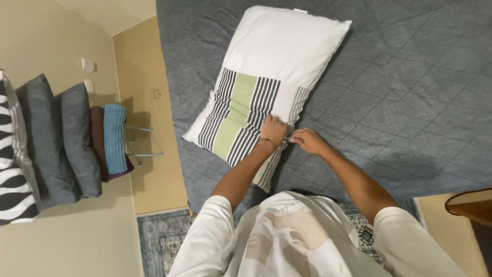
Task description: The person places a patterned pillowcase on a bed and inserts a white pillow into it. They repeatedly adjust, flip, and pull the fabric to align the corners and smooth the surface until the pillow is fully enclosed.
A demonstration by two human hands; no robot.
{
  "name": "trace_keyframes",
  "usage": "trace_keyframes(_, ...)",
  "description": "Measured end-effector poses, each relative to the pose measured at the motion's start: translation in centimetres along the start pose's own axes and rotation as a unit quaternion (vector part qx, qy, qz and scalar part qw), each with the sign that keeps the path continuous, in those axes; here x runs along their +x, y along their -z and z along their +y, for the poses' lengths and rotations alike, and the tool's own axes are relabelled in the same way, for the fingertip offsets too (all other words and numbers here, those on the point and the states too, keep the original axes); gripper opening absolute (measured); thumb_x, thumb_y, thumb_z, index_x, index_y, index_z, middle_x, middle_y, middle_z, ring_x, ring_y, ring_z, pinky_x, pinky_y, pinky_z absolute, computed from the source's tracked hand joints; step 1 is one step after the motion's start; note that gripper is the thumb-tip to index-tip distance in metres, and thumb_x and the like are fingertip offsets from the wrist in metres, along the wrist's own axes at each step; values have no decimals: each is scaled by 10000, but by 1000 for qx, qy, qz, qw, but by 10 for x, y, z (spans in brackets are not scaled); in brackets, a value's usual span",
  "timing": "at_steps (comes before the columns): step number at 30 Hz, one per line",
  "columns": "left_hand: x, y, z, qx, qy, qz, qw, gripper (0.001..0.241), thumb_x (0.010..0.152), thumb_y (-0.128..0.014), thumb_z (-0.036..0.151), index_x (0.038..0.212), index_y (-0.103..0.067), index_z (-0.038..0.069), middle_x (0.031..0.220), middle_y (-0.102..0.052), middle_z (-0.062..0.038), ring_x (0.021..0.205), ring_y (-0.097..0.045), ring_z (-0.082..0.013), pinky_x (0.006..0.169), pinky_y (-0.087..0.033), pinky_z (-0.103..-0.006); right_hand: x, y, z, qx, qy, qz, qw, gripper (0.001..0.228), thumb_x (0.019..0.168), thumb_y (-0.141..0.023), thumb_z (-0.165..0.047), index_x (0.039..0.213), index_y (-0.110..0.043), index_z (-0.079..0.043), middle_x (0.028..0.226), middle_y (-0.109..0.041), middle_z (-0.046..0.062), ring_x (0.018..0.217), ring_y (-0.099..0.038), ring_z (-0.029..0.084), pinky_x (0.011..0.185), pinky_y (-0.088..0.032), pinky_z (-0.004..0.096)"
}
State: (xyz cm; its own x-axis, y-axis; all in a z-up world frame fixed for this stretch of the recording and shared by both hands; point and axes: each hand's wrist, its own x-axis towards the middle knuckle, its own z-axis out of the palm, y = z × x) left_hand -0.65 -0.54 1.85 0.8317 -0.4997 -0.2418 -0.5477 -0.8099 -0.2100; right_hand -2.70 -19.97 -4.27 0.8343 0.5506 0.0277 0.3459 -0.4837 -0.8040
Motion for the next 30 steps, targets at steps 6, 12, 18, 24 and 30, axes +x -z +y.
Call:
trace_keyframes(6, -19, -33, 14, -109, 68, -49, 990, 378, 1007, -402, 186, 1363, -530, 200, 1005, -759, -102, 873, -748, -317, 739, -543, -503, 23, -7, 13, -98, -53, 201, 973, 221, 1019, -630, -259, 1202, -722, -174, 1208, -715, 72, 1091, -706, 298, 906, -570, 401)
trace_keyframes(12, -26, -3, -14, -129, 95, 84, 983, 496, 978, -449, 161, 1471, -393, 185, 1018, -712, -87, 781, -752, -298, 665, -601, -442, 52, -28, 10, -193, -12, 281, 940, 240, 990, -691, -274, 1203, -737, -172, 1204, -708, 66, 1065, -703, 286, 865, -572, 411)
trace_keyframes(18, -17, 5, -38, -42, 37, 228, 972, 212, 931, -607, 260, 1132, -641, 202, 1018, -604, -16, 1055, -608, -239, 898, -463, -368, 36, -18, 15, -93, -45, 207, 973, 183, 1028, -641, -374, 1054, -759, -237, 1102, -756, -15, 1053, -697, 245, 860, -535, 392)
trace_keyframes(24, 4, -28, -28, -13, -13, 165, 986, 328, 809, -784, 376, 1083, -712, 211, 1182, -625, -65, 1208, -524, -282, 1052, -372, -471, -5, 17, -30, 116, -162, 74, 977, 184, 990, -702, -241, 1121, -759, -125, 996, -782, 142, 848, -766, 268, 767, -591, 399)
trace_keyframes(30, -1, -31, -14, -95, 21, 58, 994, 237, 936, -623, 287, 1148, -729, 299, 1008, -745, -12, 995, -697, -256, 910, -471, -434, 0, 8, -19, -61, -52, 86, 993, 284, 980, -662, -265, 1219, -729, -126, 1215, -725, 147, 1136, -684, 365, 936, -548, 487)
